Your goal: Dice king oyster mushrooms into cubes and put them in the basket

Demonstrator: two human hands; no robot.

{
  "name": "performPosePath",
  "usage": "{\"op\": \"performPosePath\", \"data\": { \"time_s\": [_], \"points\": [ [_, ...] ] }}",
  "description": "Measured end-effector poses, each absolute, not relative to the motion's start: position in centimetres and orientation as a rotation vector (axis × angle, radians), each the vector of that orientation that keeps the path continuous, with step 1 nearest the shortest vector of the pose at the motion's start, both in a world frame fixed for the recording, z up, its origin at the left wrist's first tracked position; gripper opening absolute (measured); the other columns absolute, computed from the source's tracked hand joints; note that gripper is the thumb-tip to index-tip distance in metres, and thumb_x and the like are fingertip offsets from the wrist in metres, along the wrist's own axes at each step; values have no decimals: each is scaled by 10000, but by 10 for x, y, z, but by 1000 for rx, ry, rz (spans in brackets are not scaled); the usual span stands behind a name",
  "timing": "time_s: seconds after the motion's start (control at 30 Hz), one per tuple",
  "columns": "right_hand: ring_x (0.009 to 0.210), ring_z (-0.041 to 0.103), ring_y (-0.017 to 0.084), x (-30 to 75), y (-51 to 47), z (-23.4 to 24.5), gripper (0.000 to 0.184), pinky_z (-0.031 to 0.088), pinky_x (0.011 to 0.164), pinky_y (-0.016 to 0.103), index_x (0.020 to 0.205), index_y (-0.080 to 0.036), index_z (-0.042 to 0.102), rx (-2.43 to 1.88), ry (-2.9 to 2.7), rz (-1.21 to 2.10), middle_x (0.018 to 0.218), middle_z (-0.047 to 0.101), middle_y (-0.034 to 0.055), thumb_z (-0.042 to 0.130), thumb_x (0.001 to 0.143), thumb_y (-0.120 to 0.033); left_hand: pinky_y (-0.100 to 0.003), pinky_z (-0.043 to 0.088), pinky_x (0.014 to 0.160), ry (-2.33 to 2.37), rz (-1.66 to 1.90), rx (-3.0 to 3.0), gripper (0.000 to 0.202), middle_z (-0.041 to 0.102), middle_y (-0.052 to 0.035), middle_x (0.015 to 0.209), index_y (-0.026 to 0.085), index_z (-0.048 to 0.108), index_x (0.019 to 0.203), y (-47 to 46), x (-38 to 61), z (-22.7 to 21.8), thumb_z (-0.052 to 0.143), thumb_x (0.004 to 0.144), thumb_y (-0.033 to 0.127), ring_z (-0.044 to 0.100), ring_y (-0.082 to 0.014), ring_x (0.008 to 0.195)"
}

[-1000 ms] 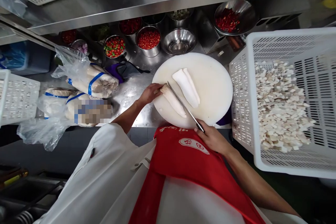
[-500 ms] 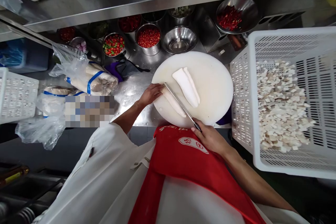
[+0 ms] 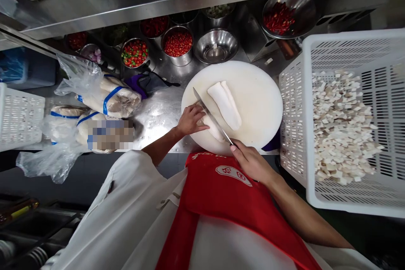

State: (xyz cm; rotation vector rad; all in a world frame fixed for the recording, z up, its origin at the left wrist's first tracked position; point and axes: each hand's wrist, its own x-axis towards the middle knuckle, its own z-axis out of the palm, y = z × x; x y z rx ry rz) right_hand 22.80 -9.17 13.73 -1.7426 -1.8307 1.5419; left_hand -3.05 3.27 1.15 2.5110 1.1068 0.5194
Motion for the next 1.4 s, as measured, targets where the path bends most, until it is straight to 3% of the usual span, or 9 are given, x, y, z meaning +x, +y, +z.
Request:
{"op": "performPosePath", "data": {
  "time_s": [0.1,0.5,0.63,0.9,1.23,1.4],
  "points": [
    [1189,600,294,226,-91,138,482,456,959,426,1368,-249,502,-1741,-1883,1540,1292,651,91,254,1018,-469,-486,371,994,1104,456,2478,650,603,-132,1208,226,651,1117,36,-32,9,626,732,750,486,-336,1187],
    [959,673,328,211,-59,163,499,446,759,376,1262,-193,540,-1969,-2061,1603,1039,725,134,192,1025,-461,-471,364,964,1132,497,2480,690,610,-129,1132,215,660,1066,36,-33,-1,616,696,795,512,-338,1131],
    [1014,676,291,220,-79,160,480,460,814,359,1267,-227,540,-1931,-2030,1597,1080,726,107,207,1027,-475,-478,360,983,1133,497,2447,687,606,-127,1141,222,652,1065,37,-33,-4,615,693,798,506,-340,1154],
    [1043,673,283,223,-106,103,520,476,877,387,1392,-190,477,-1867,-2016,1500,1161,706,118,226,1025,-460,-499,380,991,1125,538,2466,663,614,-131,1167,228,650,1067,35,-34,-5,640,694,776,504,-345,1175],
    [1101,643,284,222,-98,145,490,464,892,376,1288,-248,556,-1810,-1951,1517,1125,714,88,236,1018,-502,-508,406,1009,1136,570,2475,621,621,-132,1138,208,639,1028,32,-38,-6,650,716,745,522,-324,1169],
    [1005,674,288,217,-91,146,480,474,822,368,1262,-243,562,-1877,-1972,1537,1035,729,89,233,1019,-494,-506,402,1008,1140,541,2449,643,621,-131,1162,212,642,1045,32,-37,-6,634,714,763,507,-335,1195]
  ]
}}
